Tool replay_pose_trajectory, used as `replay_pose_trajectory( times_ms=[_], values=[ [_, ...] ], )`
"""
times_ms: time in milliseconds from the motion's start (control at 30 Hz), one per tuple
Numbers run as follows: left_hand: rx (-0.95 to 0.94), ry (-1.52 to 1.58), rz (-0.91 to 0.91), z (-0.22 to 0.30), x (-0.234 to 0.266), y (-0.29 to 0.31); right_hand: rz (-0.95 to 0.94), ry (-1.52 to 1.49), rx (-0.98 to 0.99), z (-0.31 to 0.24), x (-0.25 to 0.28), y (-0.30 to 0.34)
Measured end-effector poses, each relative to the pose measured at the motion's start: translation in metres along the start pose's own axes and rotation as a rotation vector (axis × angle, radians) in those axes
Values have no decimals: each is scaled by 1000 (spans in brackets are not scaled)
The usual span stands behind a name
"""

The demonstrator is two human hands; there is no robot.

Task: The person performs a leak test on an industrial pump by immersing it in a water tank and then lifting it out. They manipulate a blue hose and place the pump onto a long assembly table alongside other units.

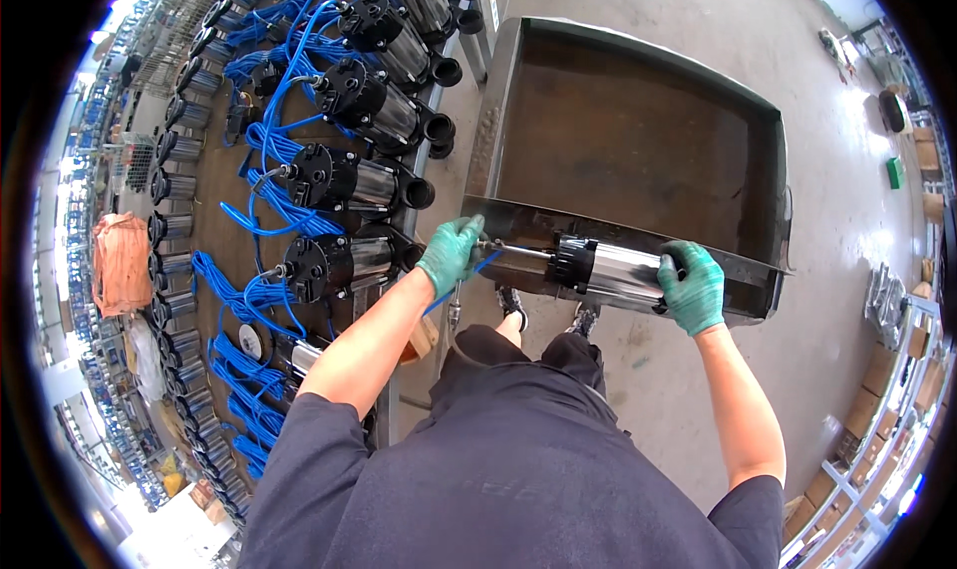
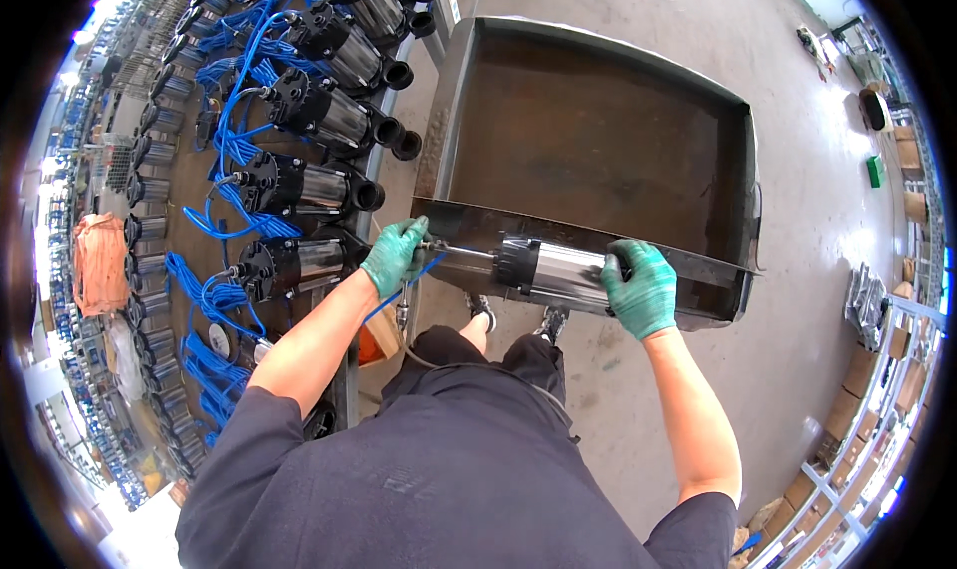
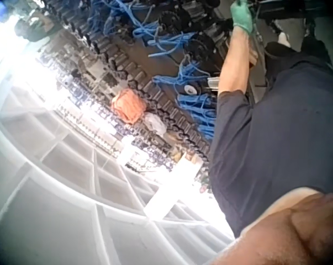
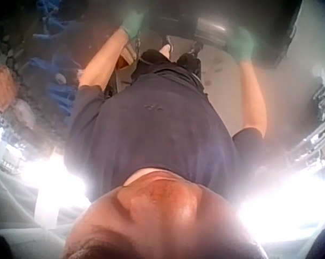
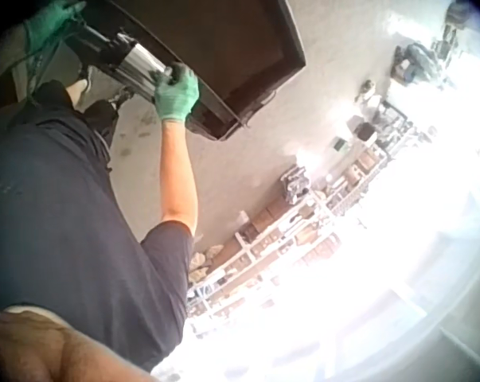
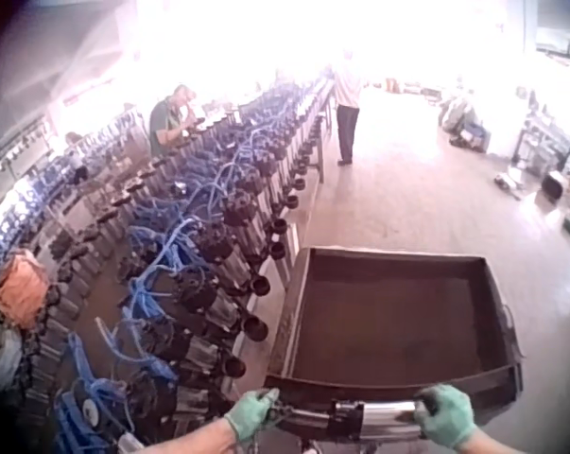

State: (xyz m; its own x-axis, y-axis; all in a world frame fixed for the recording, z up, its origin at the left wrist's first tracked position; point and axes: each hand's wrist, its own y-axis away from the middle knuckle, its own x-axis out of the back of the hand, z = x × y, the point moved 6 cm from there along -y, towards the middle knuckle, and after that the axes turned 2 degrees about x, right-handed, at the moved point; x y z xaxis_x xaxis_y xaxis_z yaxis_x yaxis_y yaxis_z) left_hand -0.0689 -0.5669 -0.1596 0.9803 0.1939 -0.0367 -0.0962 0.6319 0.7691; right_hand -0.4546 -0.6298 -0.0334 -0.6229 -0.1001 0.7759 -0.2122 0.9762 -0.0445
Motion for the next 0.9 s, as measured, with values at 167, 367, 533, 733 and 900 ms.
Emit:
replay_pose_trajectory(
  times_ms=[167, 367, 533, 733, 900],
  values=[
    [-24, 323, 45, 13, 20, 17, 5, 47, 87, -4, 3, 8],
    [-208, 678, -375, 84, -88, 79, -118, -9, 348, -77, -1, 51],
    [-237, 653, -512, 78, -222, 108, -454, -413, -288, -42, -28, 98],
    [-885, -489, 71, 65, -198, 133, -133, -164, -526, 140, 107, 173],
    [-758, -986, 669, 15, -35, 98, -30, 26, -686, 290, 156, 209]
  ],
)
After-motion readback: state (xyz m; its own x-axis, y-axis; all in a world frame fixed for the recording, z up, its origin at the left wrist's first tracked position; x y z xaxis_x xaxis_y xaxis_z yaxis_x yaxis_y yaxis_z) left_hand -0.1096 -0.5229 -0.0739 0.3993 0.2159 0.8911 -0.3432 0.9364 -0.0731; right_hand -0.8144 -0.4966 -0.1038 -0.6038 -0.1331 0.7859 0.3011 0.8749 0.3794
